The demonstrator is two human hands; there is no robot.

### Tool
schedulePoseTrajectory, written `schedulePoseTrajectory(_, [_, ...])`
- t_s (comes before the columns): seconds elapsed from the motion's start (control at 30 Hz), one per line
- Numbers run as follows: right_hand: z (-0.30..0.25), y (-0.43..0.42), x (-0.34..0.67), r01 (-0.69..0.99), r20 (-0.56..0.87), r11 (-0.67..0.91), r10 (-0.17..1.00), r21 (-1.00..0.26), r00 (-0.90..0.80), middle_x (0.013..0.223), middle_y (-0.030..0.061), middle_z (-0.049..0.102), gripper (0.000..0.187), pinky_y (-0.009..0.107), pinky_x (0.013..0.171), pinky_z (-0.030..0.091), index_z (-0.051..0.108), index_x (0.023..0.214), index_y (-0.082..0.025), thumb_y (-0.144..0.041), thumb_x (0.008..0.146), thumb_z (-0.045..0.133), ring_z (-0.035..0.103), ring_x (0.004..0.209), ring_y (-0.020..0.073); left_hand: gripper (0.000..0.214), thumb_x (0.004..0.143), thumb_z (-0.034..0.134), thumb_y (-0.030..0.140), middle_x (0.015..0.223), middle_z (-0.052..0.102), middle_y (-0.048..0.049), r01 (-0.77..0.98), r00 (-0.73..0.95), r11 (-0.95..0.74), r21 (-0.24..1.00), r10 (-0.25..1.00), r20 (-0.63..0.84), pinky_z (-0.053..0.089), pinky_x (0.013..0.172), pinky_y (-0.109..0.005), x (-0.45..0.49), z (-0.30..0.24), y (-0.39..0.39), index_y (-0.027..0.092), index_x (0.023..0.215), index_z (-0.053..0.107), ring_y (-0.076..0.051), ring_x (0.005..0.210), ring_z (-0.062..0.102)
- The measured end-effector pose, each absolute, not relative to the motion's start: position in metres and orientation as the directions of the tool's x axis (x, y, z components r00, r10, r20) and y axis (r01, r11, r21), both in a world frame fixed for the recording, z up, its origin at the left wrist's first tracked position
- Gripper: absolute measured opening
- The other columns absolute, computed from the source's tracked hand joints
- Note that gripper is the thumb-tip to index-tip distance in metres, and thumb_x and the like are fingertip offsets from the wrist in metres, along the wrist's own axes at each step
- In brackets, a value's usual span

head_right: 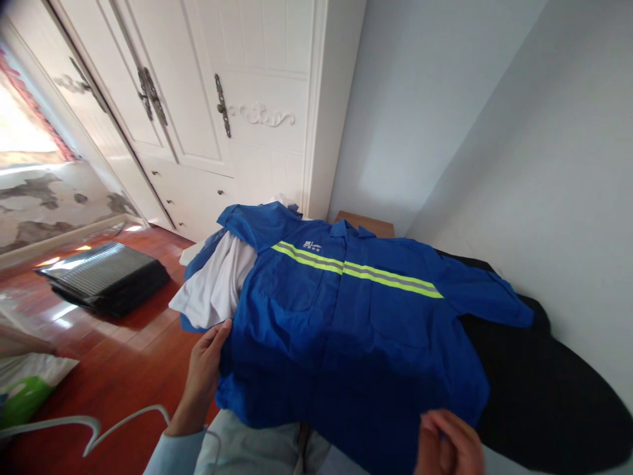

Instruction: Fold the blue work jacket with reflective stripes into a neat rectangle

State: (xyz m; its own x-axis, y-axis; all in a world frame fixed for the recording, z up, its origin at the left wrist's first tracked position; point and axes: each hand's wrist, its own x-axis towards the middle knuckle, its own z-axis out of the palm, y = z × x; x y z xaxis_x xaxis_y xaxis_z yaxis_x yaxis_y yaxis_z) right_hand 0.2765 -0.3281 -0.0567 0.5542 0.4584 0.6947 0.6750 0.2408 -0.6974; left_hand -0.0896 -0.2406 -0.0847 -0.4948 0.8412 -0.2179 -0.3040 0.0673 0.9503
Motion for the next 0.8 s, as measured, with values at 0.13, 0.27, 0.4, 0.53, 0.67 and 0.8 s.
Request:
schedulePoseTrajectory(0.13, [-0.004, -0.275, 0.217, 0.568, 0.750, 0.682, 0.641, -0.461, -0.161, 0.101, 0.0096, 0.068, 0.025, 0.034, 0.077, 0.057, 0.065, 0.114, -0.023, -0.012, 0.094, 0.057, 0.067, 0.092, 0.0220, 0.060, 0.064, 0.077, 0.066, 0.067, 0.060, 0.0005, -0.247, -0.513, 0.057, 0.967, 0.839, -0.181, 0.039, 0.054, -0.018, -0.086, -0.080, -0.241, 0.012, 0.088, 0.069, -0.009, 0.060, 0.050])
schedulePoseTrajectory(0.27, [0.020, -0.204, 0.155, 0.452, 0.662, 0.800, 0.589, -0.396, -0.463, 0.123, 0.0122, 0.064, 0.035, 0.042, 0.102, 0.051, 0.060, 0.132, -0.022, -0.017, 0.097, 0.053, 0.060, 0.118, 0.0243, 0.062, 0.059, 0.083, 0.060, 0.077, 0.068, -0.0021, -0.275, -0.471, 0.058, 0.960, 0.862, -0.187, 0.044, 0.058, -0.019, -0.085, -0.069, -0.239, 0.013, 0.097, 0.069, -0.011, 0.065, 0.058])
schedulePoseTrajectory(0.4, [0.014, -0.151, 0.117, 0.542, 0.488, 0.784, 0.616, -0.303, -0.618, 0.138, 0.0166, 0.057, 0.035, 0.050, 0.110, 0.044, 0.068, 0.126, -0.016, -0.024, 0.093, 0.066, 0.054, 0.129, 0.0313, 0.058, 0.056, 0.085, 0.058, 0.080, 0.070, -0.0045, -0.300, -0.383, 0.097, 0.949, 0.899, -0.213, 0.046, 0.062, -0.022, -0.091, -0.065, -0.233, 0.013, 0.091, 0.073, -0.013, 0.068, 0.060])
schedulePoseTrajectory(0.53, [0.000, -0.135, 0.120, 0.589, 0.439, 0.758, 0.647, -0.281, -0.623, 0.116, 0.0121, 0.071, 0.008, 0.046, 0.100, 0.052, 0.076, 0.094, -0.018, -0.018, 0.090, 0.069, 0.065, 0.112, 0.0284, 0.049, 0.055, 0.087, 0.053, 0.077, 0.068, -0.0025, -0.325, -0.528, -0.006, 0.946, 0.831, -0.176, 0.045, 0.068, -0.019, -0.095, -0.069, -0.230, 0.012, 0.077, 0.074, -0.010, 0.072, 0.057])
schedulePoseTrajectory(0.67, [-0.006, -0.141, 0.134, 0.582, 0.486, 0.750, 0.653, -0.314, -0.580, 0.107, 0.0083, 0.073, 0.011, 0.044, 0.098, 0.052, 0.073, 0.094, -0.019, -0.017, 0.094, 0.061, 0.067, 0.109, 0.0258, 0.045, 0.052, 0.088, 0.049, 0.074, 0.066, -0.0012, -0.470, -0.610, -0.111, 0.875, 0.758, -0.231, 0.044, 0.067, -0.018, -0.086, -0.079, -0.229, 0.013, 0.071, 0.070, -0.008, 0.070, 0.054])
schedulePoseTrajectory(0.8, [-0.008, -0.147, 0.140, 0.602, 0.504, 0.717, 0.687, -0.352, -0.523, 0.107, 0.0089, 0.073, 0.013, 0.044, 0.098, 0.050, 0.069, 0.091, -0.019, -0.017, 0.094, 0.057, 0.066, 0.109, 0.0255, 0.050, 0.055, 0.085, 0.055, 0.073, 0.063, -0.0005, -0.494, -0.672, -0.133, 0.859, 0.685, -0.281, 0.044, 0.064, -0.019, -0.078, -0.093, -0.226, 0.013, 0.075, 0.066, -0.009, 0.068, 0.052])
